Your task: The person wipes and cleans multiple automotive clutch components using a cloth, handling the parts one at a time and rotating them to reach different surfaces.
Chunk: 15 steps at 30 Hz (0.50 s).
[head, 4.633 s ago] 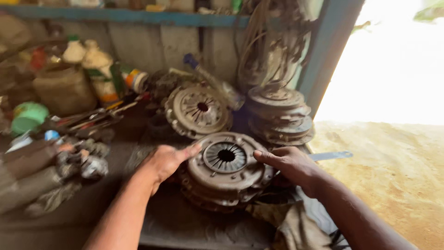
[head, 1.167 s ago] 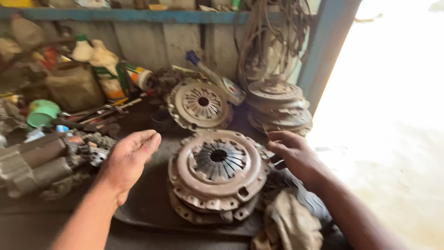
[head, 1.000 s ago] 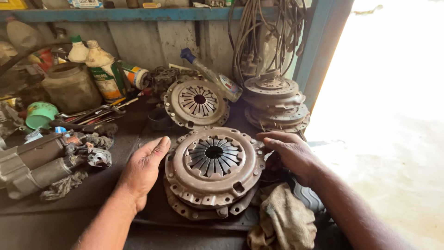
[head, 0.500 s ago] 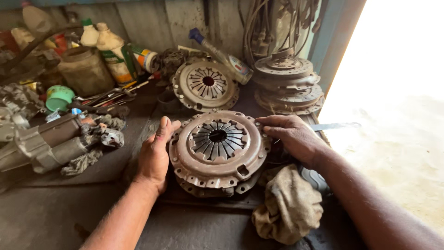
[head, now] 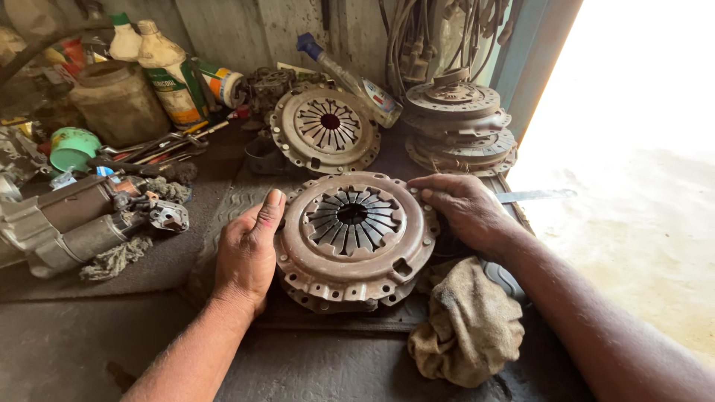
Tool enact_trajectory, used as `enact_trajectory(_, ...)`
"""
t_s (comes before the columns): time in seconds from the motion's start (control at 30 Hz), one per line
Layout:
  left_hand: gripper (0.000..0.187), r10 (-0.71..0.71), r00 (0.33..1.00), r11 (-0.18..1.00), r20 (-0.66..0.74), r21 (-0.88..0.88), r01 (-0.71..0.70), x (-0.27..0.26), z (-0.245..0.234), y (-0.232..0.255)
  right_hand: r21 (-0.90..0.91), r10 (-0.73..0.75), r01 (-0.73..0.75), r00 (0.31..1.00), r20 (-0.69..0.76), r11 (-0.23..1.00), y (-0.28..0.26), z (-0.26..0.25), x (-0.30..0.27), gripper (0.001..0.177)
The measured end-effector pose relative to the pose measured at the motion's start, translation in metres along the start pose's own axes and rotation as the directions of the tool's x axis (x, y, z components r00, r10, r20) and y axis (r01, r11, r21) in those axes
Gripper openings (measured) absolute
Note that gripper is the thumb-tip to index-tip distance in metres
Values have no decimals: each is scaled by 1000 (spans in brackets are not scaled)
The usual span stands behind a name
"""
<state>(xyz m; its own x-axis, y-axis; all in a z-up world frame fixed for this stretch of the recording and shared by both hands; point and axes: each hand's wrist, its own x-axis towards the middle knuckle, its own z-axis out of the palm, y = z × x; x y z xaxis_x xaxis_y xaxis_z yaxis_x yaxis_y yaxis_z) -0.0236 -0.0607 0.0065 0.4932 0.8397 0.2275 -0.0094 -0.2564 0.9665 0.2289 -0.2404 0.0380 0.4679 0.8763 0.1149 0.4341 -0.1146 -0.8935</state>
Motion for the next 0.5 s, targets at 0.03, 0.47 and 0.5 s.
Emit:
enact_trajectory(0.03, 59, 26, 999, 999, -23, 41, -25, -1, 1, -1, -25, -2, 2, 1000, -15, 1000, 1, 0, 1, 37)
enact_trajectory(0.47, 52, -12, 991, 991, -130, -134, -6, 15, -1, -19, 194, 207, -192, 976, -61, 962, -8, -1, -15, 41)
enact_trajectory(0.5, 52, -9, 991, 991, -132, -133, -9, 14, -3, -20, 161, 176, -169, 984, -31, 972, -8, -2, -16, 42)
